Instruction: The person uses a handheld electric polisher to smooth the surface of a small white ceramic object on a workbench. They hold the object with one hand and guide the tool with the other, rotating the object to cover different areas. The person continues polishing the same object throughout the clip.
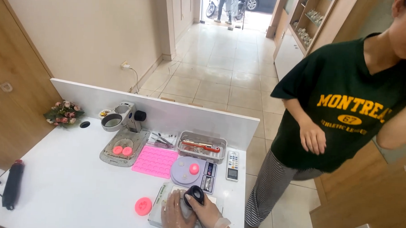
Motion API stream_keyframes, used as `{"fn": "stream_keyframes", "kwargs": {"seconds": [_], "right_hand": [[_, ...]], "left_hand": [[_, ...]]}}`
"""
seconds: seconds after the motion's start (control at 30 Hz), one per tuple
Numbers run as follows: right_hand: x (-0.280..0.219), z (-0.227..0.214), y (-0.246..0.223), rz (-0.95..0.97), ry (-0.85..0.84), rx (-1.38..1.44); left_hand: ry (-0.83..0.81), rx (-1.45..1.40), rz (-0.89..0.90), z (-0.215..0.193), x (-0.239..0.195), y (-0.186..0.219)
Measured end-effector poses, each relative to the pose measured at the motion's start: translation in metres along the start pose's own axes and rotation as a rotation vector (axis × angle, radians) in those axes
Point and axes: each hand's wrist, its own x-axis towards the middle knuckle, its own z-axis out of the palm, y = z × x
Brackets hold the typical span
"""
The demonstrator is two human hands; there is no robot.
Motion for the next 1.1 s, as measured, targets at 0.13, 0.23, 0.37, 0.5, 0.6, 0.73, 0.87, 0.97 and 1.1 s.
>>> {"fn": "stream_keyframes", "kwargs": {"seconds": [0.13,0.23,0.37,0.5,0.6,0.73,0.87,0.97,1.1], "right_hand": [[0.011,0.003,0.011,0.000,-0.002,0.031],[0.015,0.003,0.014,0.018,0.021,-0.005],[0.023,0.003,0.024,0.013,0.000,-0.045],[0.021,0.003,0.022,0.012,0.023,-0.049],[0.006,0.000,0.004,0.029,0.024,-0.020],[0.012,0.001,0.010,0.041,0.023,-0.028],[0.018,0.003,0.018,0.040,0.027,-0.020],[0.014,0.000,0.015,0.037,0.023,-0.024],[0.012,-0.001,0.011,0.038,0.003,-0.040]], "left_hand": [[0.014,-0.037,0.054,0.005,0.001,-0.007],[-0.002,-0.012,0.037,0.006,0.002,-0.007],[-0.117,0.005,-0.093,0.010,0.003,-0.006],[0.002,-0.028,-0.051,0.017,0.000,-0.007],[-0.023,-0.038,-0.024,0.007,0.002,-0.003],[-0.003,-0.034,0.038,0.017,0.001,-0.014],[-0.032,-0.025,0.015,0.016,0.001,-0.013],[-0.032,-0.024,-0.001,0.008,-0.002,-0.004],[0.003,-0.035,-0.021,-0.004,-0.004,0.008]]}}
